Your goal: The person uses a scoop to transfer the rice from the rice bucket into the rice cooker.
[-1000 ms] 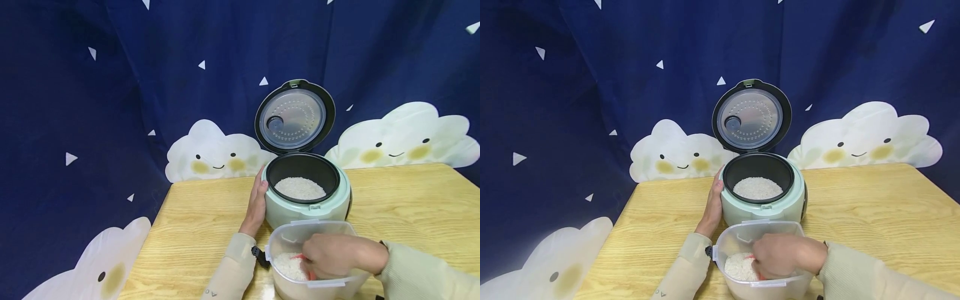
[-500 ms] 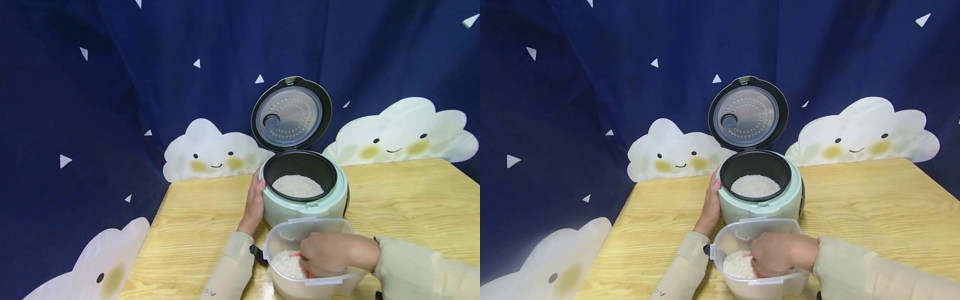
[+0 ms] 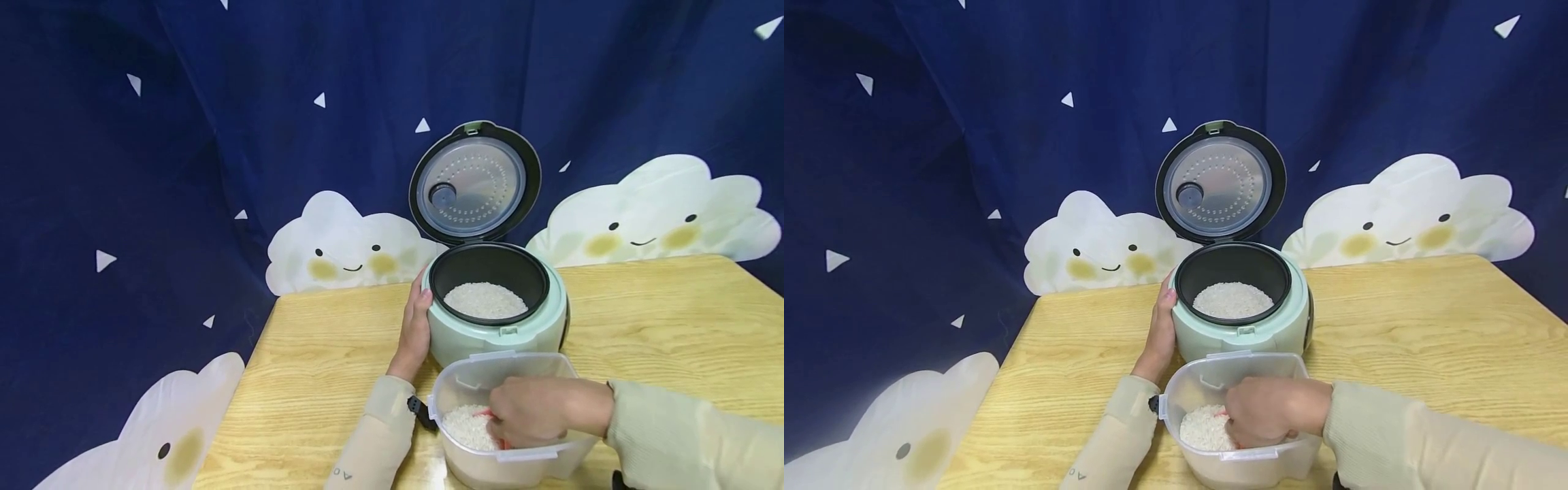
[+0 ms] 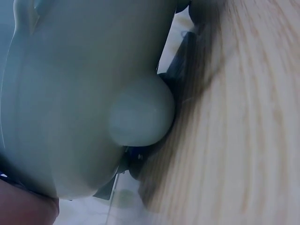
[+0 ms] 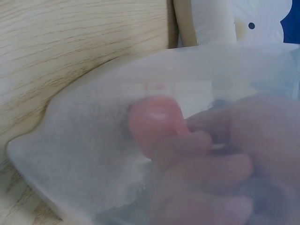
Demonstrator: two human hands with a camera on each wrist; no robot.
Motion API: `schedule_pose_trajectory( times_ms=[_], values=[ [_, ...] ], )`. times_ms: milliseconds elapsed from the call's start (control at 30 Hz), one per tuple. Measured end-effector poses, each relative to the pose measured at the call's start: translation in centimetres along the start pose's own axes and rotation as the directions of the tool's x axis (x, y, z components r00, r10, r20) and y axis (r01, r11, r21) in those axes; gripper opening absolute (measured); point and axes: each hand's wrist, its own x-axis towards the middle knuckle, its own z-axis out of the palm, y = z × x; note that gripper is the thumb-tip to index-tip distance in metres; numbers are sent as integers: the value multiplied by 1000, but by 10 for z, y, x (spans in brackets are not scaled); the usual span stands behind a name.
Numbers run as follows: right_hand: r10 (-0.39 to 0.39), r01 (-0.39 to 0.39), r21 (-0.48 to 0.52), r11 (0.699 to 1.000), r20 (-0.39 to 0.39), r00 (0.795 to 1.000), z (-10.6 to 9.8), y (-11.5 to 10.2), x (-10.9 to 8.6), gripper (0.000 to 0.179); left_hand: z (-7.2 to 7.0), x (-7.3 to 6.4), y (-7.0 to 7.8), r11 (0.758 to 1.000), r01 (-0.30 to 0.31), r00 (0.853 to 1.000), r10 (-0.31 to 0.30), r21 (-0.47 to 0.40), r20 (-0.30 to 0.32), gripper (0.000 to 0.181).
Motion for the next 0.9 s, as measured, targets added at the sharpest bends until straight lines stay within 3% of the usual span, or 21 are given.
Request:
schedule_pose_trajectory(
  times_ms=[333,900],
  values=[
    [-70,70,-11,997,13,997,-4,3,1,39,0,0,0,1000,20,1000,-20,3,-3,59],
    [4,-8,110,994,30,1000,-8,2,0,39,-2,0,0,1000,28,1000,-28,14,8,59]
  ],
)
